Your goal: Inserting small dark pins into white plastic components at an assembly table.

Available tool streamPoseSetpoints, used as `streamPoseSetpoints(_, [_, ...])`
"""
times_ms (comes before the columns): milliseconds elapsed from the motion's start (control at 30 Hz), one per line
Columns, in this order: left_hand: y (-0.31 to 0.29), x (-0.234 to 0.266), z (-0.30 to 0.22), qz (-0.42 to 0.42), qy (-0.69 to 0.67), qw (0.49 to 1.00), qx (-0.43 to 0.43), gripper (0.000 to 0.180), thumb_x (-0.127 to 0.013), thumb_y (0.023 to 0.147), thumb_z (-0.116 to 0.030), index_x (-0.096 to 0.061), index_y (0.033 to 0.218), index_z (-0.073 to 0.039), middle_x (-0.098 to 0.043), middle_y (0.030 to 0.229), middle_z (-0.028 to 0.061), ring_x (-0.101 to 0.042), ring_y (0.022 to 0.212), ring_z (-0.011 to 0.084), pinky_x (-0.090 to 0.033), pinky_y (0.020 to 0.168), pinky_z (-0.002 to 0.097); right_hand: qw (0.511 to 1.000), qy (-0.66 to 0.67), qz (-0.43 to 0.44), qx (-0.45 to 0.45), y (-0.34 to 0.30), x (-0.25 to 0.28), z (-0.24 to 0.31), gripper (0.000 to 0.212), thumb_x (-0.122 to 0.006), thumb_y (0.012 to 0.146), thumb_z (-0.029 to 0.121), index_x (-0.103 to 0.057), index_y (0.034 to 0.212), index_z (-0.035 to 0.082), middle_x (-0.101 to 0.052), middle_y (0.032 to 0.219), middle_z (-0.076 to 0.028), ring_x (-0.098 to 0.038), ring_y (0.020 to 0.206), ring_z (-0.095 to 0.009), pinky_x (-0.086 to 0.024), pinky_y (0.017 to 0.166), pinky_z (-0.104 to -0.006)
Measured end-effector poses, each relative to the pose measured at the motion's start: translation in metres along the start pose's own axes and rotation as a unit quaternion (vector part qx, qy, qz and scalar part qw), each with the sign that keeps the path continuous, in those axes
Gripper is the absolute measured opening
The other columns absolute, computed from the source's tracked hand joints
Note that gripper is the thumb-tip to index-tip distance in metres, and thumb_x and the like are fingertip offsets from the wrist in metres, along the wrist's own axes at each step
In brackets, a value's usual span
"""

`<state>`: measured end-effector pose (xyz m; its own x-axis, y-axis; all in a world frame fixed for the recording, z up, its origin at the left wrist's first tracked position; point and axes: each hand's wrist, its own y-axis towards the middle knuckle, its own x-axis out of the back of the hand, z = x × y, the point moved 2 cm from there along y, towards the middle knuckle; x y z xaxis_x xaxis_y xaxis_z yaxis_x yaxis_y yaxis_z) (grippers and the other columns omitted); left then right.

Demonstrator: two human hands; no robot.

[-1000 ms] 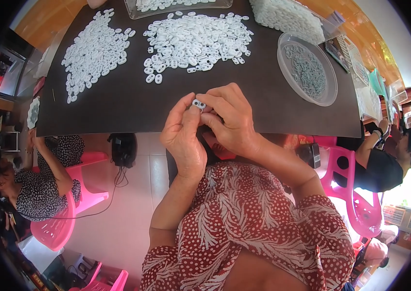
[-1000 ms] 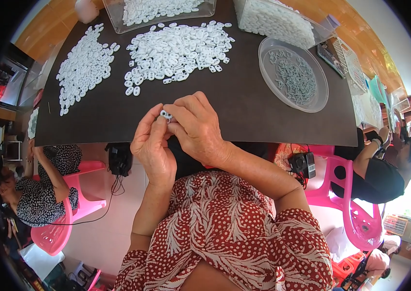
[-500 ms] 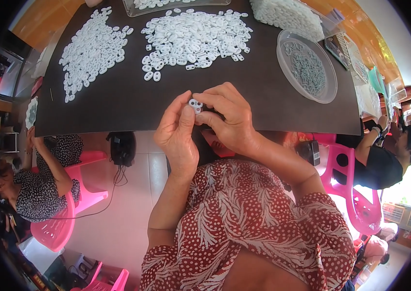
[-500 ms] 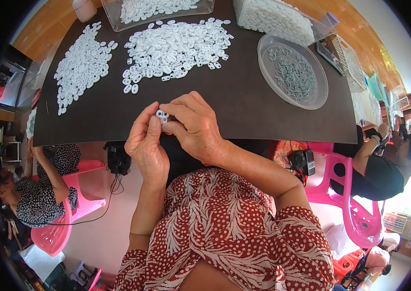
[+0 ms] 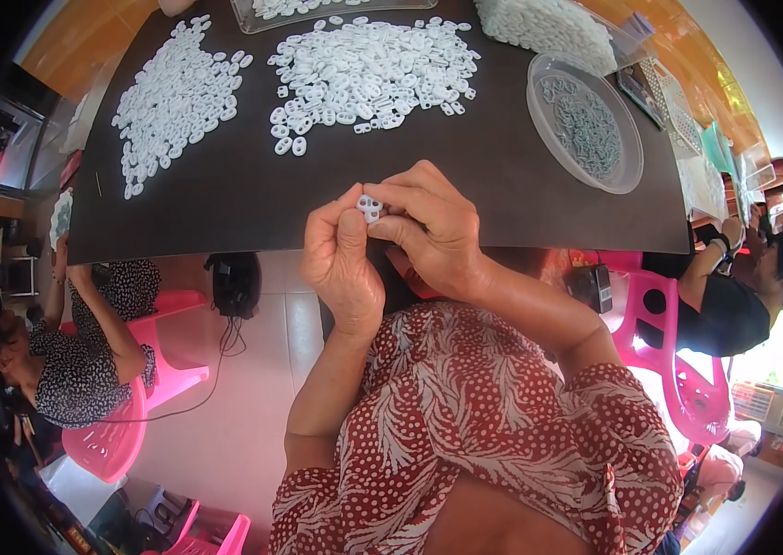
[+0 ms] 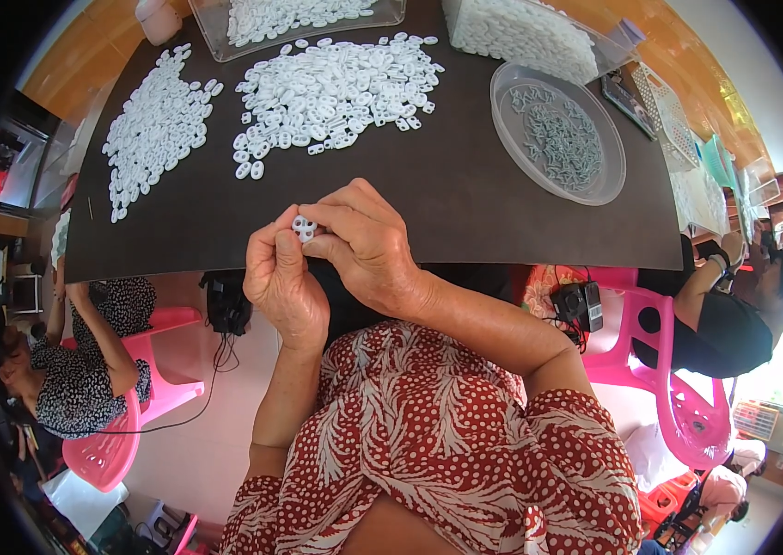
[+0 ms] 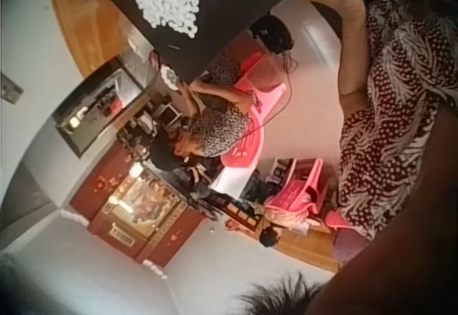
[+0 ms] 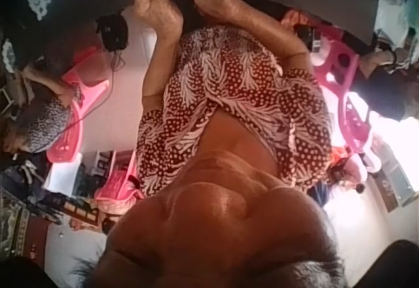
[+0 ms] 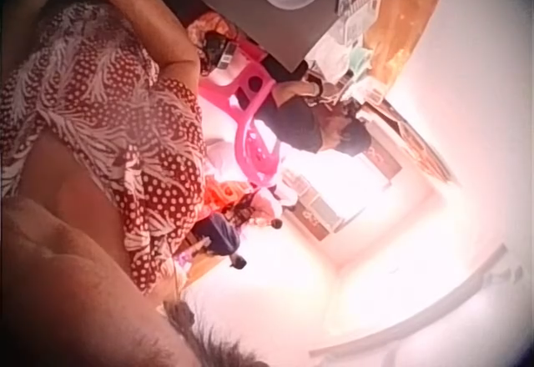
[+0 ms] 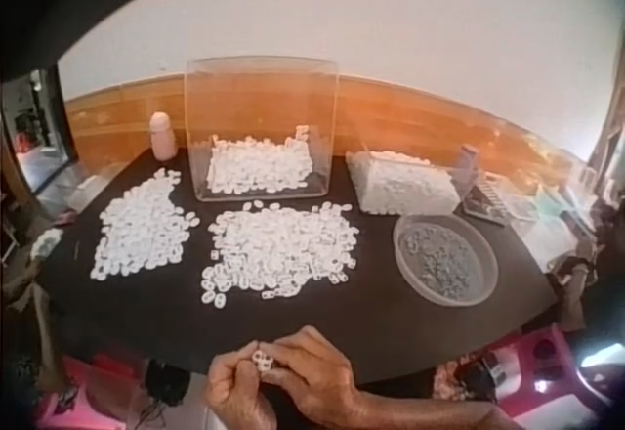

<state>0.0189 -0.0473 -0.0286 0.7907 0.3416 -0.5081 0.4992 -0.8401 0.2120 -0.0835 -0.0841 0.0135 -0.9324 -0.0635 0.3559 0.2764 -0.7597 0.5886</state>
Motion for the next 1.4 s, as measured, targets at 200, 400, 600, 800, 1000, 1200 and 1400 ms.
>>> streamPoseSetpoints(200, [-0.003,0.000,0.000,-0.011,-0.007,1.000,-0.003,0.019,-0.053,0.093,-0.012,-0.058,0.103,0.003,-0.060,0.096,0.0066,-0.055,0.084,0.0099,-0.045,0.076,0.0223,1.000,0.017,-0.012,0.017,-0.002,-0.002,-0.003,0.024,-0.069,0.066,-0.003,-0.065,0.090,0.000,-0.060,0.081,-0.009,-0.054,0.072,-0.021,-0.046,0.060,-0.0296])
streamPoseSetpoints(400, [-0.001,-0.003,-0.007,-0.005,-0.006,1.000,-0.009,0.019,-0.054,0.093,-0.012,-0.058,0.102,0.004,-0.060,0.094,0.0065,-0.055,0.083,0.0099,-0.045,0.075,0.0228,1.000,0.025,-0.001,-0.007,-0.002,-0.002,0.002,0.028,-0.070,0.067,-0.003,-0.063,0.094,0.000,-0.061,0.082,-0.008,-0.054,0.071,-0.020,-0.046,0.059,-0.0296])
streamPoseSetpoints(600, [-0.001,-0.001,-0.014,0.017,0.003,1.000,-0.017,0.019,-0.055,0.092,-0.011,-0.059,0.101,0.004,-0.061,0.092,0.0062,-0.055,0.081,0.0098,-0.045,0.076,0.0232,0.999,0.031,0.027,-0.008,-0.001,0.004,0.005,0.029,-0.069,0.068,-0.004,-0.063,0.097,-0.002,-0.062,0.089,-0.008,-0.052,0.070,-0.014,-0.044,0.059,-0.0248])
streamPoseSetpoints(800, [-0.003,0.001,-0.009,0.017,-0.006,1.000,-0.021,0.018,-0.055,0.092,-0.012,-0.058,0.100,0.004,-0.060,0.091,0.0058,-0.055,0.082,0.0096,-0.045,0.077,0.0236,0.999,0.034,0.009,0.025,-0.004,0.002,0.004,0.028,-0.070,0.067,-0.006,-0.064,0.094,-0.003,-0.062,0.089,-0.010,-0.054,0.070,-0.015,-0.045,0.058,-0.0250])
streamPoseSetpoints(1000, [-0.007,0.003,-0.005,-0.006,0.019,0.999,-0.031,0.017,-0.054,0.093,-0.013,-0.057,0.099,0.003,-0.059,0.093,0.0063,-0.055,0.083,0.0104,-0.046,0.078,0.0241,0.998,0.051,0.002,0.027,-0.007,0.000,0.004,0.028,-0.069,0.068,-0.007,-0.064,0.095,-0.004,-0.062,0.089,-0.012,-0.056,0.070,-0.015,-0.046,0.058,-0.0243])
streamPoseSetpoints(1200, [-0.010,0.003,-0.007,-0.015,0.030,0.998,-0.049,0.018,-0.053,0.093,-0.014,-0.056,0.100,0.003,-0.059,0.092,0.0061,-0.055,0.083,0.0109,-0.047,0.077,0.0248,0.998,0.061,0.017,0.024,-0.007,-0.001,0.006,0.029,-0.069,0.069,-0.006,-0.063,0.098,-0.004,-0.062,0.091,-0.013,-0.055,0.071,-0.015,-0.046,0.059,-0.0248])
streamPoseSetpoints(1400, [-0.011,0.003,-0.007,-0.020,0.028,0.999,-0.031,0.019,-0.055,0.093,-0.014,-0.056,0.100,0.003,-0.058,0.093,0.0062,-0.055,0.083,0.0116,-0.047,0.077,0.0252,0.998,0.053,0.001,0.023,-0.008,-0.002,0.008,0.025,-0.068,0.070,-0.002,-0.061,0.094,0.000,-0.060,0.086,-0.010,-0.053,0.073,-0.022,-0.046,0.062,-0.0305])
